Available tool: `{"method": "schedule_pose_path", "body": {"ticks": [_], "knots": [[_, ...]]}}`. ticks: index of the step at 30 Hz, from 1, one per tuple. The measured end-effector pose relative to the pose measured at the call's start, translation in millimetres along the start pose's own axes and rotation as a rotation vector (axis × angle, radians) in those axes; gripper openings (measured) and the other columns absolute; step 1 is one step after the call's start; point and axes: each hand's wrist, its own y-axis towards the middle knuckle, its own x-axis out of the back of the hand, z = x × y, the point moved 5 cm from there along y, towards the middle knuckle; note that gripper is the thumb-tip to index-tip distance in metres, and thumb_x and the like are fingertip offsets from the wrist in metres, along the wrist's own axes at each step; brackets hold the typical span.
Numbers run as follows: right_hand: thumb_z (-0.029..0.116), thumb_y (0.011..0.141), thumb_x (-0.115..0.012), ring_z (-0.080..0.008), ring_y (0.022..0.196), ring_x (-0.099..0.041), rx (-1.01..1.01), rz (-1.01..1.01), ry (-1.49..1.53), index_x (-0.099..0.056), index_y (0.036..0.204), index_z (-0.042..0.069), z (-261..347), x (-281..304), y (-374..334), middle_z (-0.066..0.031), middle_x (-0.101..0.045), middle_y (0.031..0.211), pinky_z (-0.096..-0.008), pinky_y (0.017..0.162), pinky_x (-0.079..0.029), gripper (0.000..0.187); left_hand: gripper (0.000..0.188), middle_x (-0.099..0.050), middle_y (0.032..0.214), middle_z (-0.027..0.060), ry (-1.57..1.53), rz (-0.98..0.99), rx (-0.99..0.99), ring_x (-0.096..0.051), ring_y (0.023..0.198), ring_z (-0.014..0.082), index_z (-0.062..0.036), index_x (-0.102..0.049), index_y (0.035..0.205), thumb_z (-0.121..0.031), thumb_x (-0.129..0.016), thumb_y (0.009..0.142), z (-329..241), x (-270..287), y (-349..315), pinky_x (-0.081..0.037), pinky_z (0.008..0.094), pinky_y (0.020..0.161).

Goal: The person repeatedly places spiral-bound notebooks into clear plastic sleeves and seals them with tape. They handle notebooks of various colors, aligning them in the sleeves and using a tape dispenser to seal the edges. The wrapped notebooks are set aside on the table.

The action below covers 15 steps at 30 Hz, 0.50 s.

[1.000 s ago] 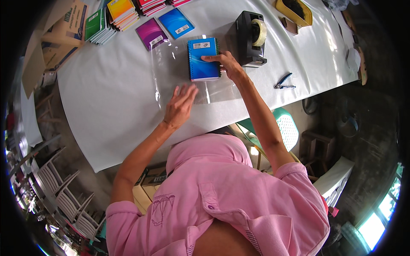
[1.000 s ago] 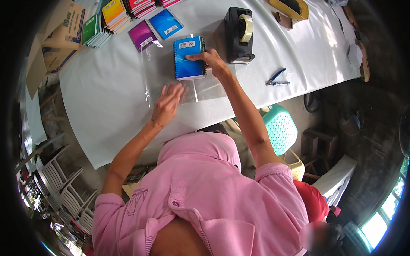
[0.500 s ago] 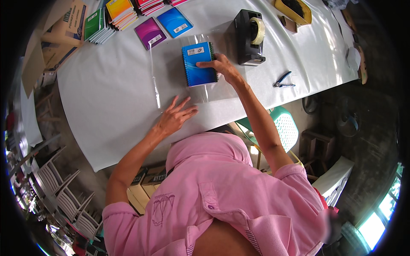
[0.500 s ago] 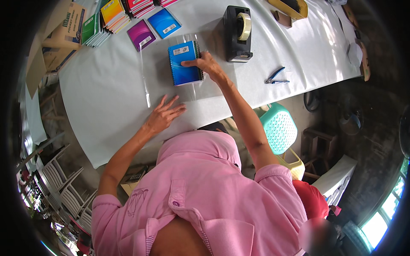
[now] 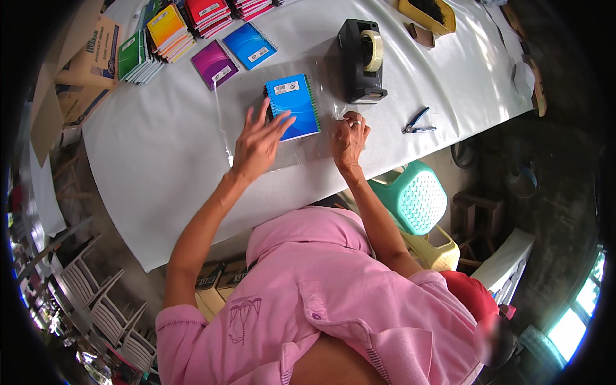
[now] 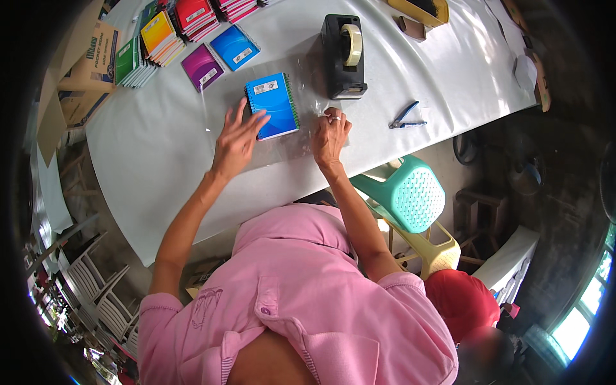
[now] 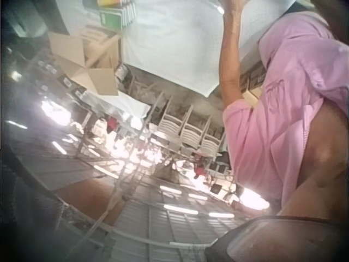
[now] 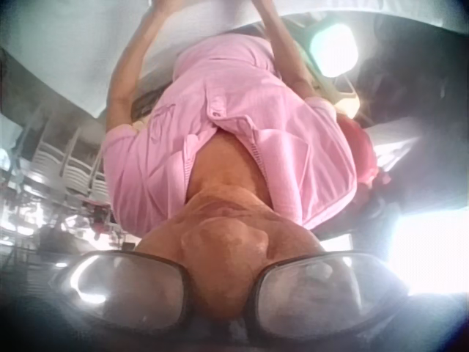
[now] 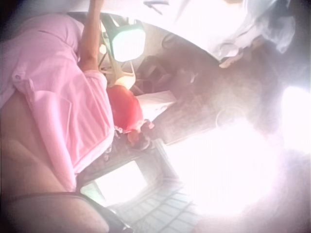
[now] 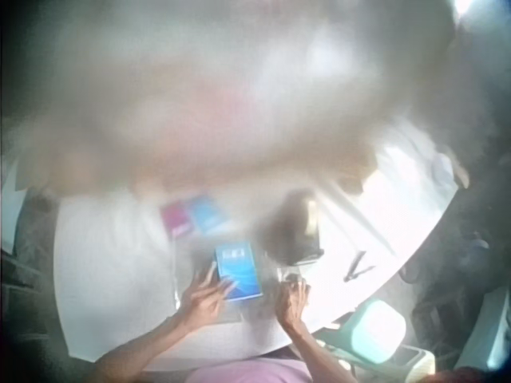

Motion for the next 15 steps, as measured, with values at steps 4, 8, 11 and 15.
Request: {"method": "schedule_pose_path", "body": {"ticks": [4, 8, 11, 15], "knots": [[0.0, 0.077, -0.064, -0.0295, 0.099, -0.057, -0.076, -0.045, 0.046, -0.052, 0.098, 0.005, 25, 24, 14, -0.0148, -0.056, 0.104, -0.0436, 0.08, -0.041, 0.025, 0.052, -0.057, 0.131, 0.0019, 0.113, 0.097, -0.153, -0.04, 0.133, 0.0338, -0.0169, -0.06, 0.126, 0.006, -0.057, 0.079, 9, -17, 51, -0.031, 0.0537, 0.107], [-0.004, 0.075, -0.066, -0.0245, 0.06, -0.057, -0.372, 0.152, 0.617, -0.041, 0.106, 0.002, 21, 32, 21, -0.0157, -0.056, 0.096, -0.0356, 0.056, -0.046, 0.041, 0.064, -0.05, 0.138, -0.0028, 0.167, 0.353, -0.369, -0.03, 0.138, 0.032, -0.0223, -0.056, 0.131, 0.009, -0.053, 0.076, -8, -35, 101, -0.026, 0.0574, 0.111], [-0.009, 0.074, -0.066, -0.0149, 0.063, -0.055, -0.295, 0.242, 0.652, -0.043, 0.107, 0.003, 41, 49, 25, -0.0087, -0.058, 0.093, -0.0304, 0.058, -0.046, 0.042, 0.061, -0.051, 0.137, -0.0037, 0.293, 0.608, -0.55, -0.031, 0.138, 0.0301, -0.0245, -0.055, 0.131, 0.002, -0.058, 0.076, -22, -52, 128, -0.022, 0.0583, 0.113], [-0.012, 0.078, -0.053, -0.0315, 0.075, -0.059, -0.011, 0.266, 0.444, -0.05, 0.106, 0.005, 80, 49, 19, -0.0155, -0.057, 0.098, -0.0404, 0.066, -0.048, 0.033, 0.045, -0.052, 0.136, -0.0041, 0.462, 0.829, -0.691, -0.029, 0.139, 0.0272, -0.0238, -0.066, 0.118, -0.011, -0.065, 0.075, -22, -64, 139, -0.017, 0.0566, 0.115]]}}
